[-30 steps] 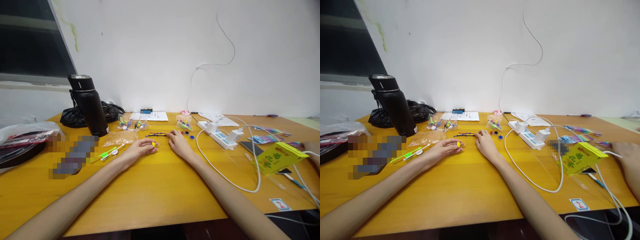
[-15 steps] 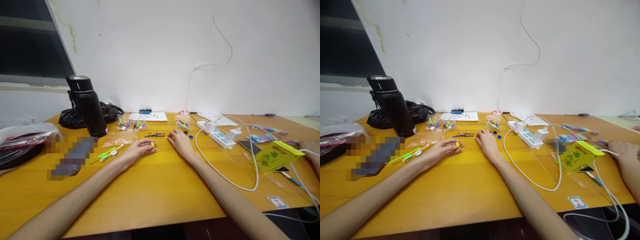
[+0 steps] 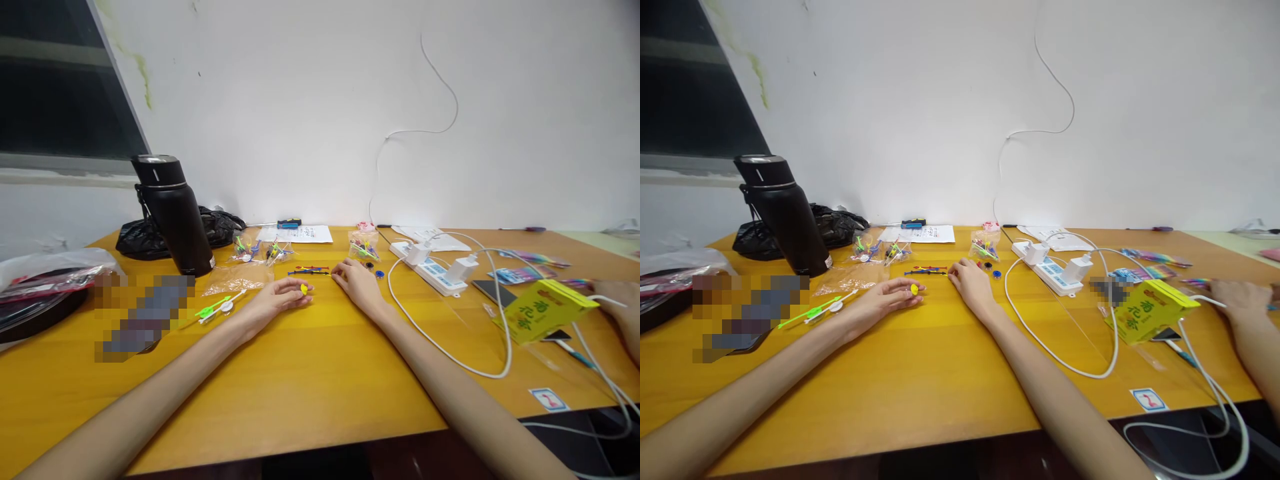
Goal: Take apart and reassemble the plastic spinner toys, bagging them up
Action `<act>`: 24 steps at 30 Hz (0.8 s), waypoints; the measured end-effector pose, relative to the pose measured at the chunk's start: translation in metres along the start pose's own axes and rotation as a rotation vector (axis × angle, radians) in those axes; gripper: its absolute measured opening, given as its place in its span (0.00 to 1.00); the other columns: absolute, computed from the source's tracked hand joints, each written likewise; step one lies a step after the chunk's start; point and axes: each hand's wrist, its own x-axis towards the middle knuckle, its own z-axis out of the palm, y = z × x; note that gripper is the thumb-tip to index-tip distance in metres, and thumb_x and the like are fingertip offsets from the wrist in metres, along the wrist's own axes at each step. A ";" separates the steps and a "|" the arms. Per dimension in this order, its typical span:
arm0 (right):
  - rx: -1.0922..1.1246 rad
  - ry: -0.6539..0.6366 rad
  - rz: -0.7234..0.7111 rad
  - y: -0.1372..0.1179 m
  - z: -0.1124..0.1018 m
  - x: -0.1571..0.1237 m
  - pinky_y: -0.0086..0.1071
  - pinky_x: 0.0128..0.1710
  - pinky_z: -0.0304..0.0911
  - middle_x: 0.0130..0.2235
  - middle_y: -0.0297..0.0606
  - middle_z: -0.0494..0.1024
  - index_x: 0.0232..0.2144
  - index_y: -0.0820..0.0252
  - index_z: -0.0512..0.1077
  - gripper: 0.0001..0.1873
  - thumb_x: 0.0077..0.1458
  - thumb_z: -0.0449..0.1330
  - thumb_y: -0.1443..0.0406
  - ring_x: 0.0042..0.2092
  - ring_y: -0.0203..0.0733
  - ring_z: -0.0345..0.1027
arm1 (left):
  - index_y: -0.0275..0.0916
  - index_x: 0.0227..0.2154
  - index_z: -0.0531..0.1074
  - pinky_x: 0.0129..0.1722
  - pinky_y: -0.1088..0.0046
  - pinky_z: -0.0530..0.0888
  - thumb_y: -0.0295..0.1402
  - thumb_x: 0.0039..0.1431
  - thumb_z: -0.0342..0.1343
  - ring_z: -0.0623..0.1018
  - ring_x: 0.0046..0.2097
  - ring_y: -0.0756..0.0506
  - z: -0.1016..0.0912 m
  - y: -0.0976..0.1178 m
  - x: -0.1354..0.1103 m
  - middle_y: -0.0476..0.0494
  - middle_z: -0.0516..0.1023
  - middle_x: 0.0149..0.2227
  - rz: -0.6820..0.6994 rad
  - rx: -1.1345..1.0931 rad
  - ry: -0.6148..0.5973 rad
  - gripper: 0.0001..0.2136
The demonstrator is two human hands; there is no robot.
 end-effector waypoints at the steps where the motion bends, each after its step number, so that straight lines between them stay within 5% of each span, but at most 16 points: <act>1: 0.006 -0.002 -0.004 0.000 0.000 0.000 0.30 0.38 0.60 0.43 0.38 0.78 0.38 0.56 0.76 0.07 0.66 0.59 0.62 0.44 0.41 0.72 | 0.34 0.44 0.78 0.62 0.61 0.69 0.30 0.57 0.67 0.82 0.48 0.43 0.000 0.000 0.000 0.32 0.77 0.56 0.002 -0.002 0.002 0.12; 24: 0.074 -0.024 0.025 -0.005 -0.003 0.002 0.30 0.38 0.60 0.41 0.38 0.78 0.38 0.59 0.75 0.04 0.64 0.59 0.66 0.40 0.40 0.72 | 0.34 0.44 0.78 0.62 0.61 0.69 0.32 0.56 0.68 0.82 0.48 0.43 0.000 0.000 0.000 0.33 0.80 0.52 -0.007 0.015 0.008 0.14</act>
